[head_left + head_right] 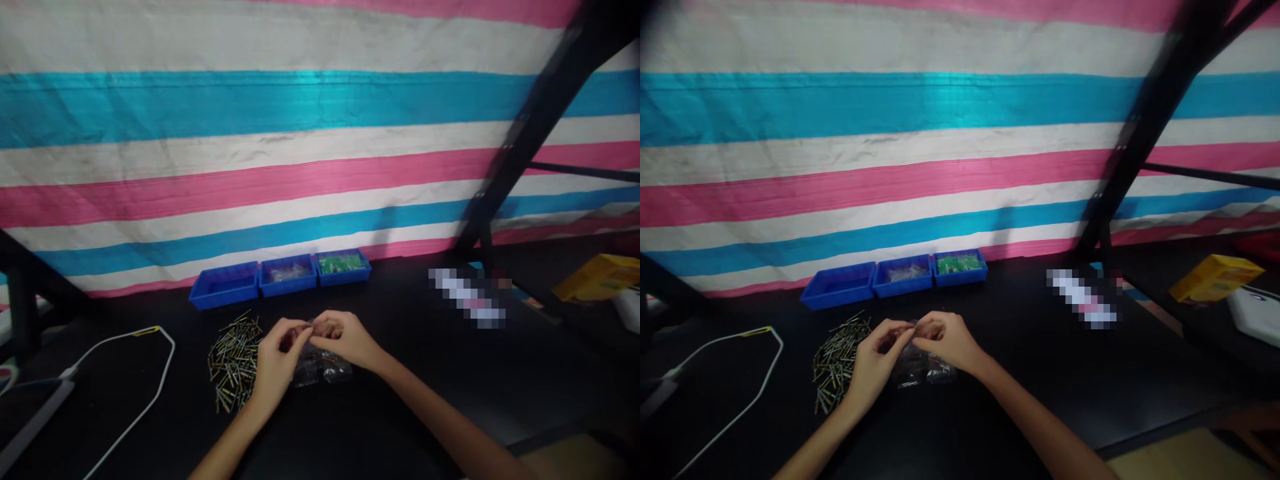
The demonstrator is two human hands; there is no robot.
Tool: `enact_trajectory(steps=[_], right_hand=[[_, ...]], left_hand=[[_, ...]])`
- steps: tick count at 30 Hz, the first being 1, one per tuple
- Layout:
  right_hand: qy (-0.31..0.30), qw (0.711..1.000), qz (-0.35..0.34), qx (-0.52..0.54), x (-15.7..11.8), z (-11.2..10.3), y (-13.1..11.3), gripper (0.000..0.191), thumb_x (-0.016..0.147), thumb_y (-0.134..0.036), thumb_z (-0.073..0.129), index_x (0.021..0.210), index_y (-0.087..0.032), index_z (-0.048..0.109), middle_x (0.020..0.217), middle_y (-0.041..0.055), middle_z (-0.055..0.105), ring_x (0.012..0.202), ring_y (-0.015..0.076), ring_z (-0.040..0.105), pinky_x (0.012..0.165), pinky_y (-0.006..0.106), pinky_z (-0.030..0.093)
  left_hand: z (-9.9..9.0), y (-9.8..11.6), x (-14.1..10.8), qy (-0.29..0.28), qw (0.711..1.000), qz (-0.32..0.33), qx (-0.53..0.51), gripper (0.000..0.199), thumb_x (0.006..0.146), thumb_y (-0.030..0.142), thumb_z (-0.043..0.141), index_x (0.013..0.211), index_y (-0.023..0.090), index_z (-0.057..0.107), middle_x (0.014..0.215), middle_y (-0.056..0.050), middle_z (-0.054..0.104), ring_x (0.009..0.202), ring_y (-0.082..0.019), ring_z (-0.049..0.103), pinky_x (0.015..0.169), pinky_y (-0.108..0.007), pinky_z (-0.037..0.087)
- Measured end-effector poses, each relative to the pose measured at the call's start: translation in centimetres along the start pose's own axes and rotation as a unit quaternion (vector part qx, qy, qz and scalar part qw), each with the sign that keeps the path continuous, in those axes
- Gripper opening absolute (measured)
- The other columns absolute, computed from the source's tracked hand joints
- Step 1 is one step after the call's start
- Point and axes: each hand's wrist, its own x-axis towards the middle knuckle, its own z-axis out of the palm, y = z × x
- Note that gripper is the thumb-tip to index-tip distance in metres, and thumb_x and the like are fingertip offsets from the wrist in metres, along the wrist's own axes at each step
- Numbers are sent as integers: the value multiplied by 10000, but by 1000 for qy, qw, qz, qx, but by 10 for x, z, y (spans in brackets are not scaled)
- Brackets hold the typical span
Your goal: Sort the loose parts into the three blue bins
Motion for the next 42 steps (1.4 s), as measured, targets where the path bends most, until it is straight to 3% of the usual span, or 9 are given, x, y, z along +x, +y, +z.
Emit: enact_trajectory(steps=[6, 12, 15, 21, 25, 31, 36, 39, 42], right_hand=[[52, 997, -1, 64, 0, 12, 3, 197, 722, -286, 616, 882, -173, 593, 808, 30, 637, 702, 113, 592, 617, 215, 464], [62, 996, -22, 55, -2, 11, 2, 47, 714, -212, 610, 734, -170, 606, 892, 40, 622, 804, 146, 597, 632, 232, 481], [78, 995, -54, 34, -3, 10, 2, 97, 721, -194, 596, 629, -168, 605, 967, 56, 590, 887, 169, 578, 613, 221, 484], [105, 992, -10, 68, -1, 12, 3, 216, 771, -280, 541, 968, -202, 580, 933, 48, 605, 715, 141, 589, 452, 192, 463], [130, 991, -20, 38, -1, 11, 2, 189, 774, -276, 532, 938, -202, 591, 841, 31, 606, 657, 126, 577, 469, 192, 445], [132, 990, -44, 17, -2, 12, 3, 158, 769, -228, 525, 903, -196, 604, 760, 11, 589, 620, 109, 559, 537, 204, 427], [130, 991, -43, -2, 0, 8, 2, 157, 776, -223, 509, 898, -195, 604, 759, 7, 594, 615, 103, 556, 538, 200, 414], [126, 990, -38, -51, 1, 2, 1, 163, 774, -231, 514, 907, -209, 606, 788, 1, 602, 615, 101, 555, 557, 210, 418], [108, 984, -35, -141, -2, -1, 0, 176, 747, -279, 560, 908, -236, 618, 850, 1, 599, 664, 117, 556, 588, 233, 420]], left_hand=[[-6, -4, 3, 46, 999, 26, 15, 178, 748, 341, 595, 828, 194, 657, 749, -13, 619, 670, -136, 554, 608, -236, 426], [-10, 1, 5, 26, 995, 84, 39, 133, 740, 306, 609, 806, 222, 689, 920, -46, 621, 737, -149, 562, 602, -252, 440], [-12, 2, 5, 14, 993, 109, 52, 104, 729, 284, 625, 783, 242, 702, 977, -46, 635, 777, -160, 568, 672, -286, 457], [-10, -8, 11, 128, 992, -16, 0, 303, 690, 348, 659, 933, 168, 653, 774, -40, 665, 686, -156, 595, 632, -266, 468], [-15, -10, 26, 152, 986, -34, -54, 368, 730, 351, 616, 1033, 144, 580, 810, -43, 660, 757, -159, 616, 714, -271, 471], [-29, -18, 80, 173, 983, 34, 49, 385, 787, 378, 528, 1097, 151, 554, 750, -29, 637, 697, -152, 591, 652, -254, 447], [-37, -37, 131, 128, 977, 38, 165, 310, 765, 301, 544, 1035, 164, 611, 815, -49, 653, 760, -189, 580, 736, -322, 432], [-32, -34, 132, 143, 967, 47, 205, 295, 719, 244, 592, 1006, 180, 622, 941, -68, 632, 877, -224, 547, 847, -390, 373], [-18, -19, 106, 133, 965, 74, 212, 256, 775, 274, 531, 1006, 189, 605, 975, -65, 610, 881, -209, 531, 821, -362, 383]])
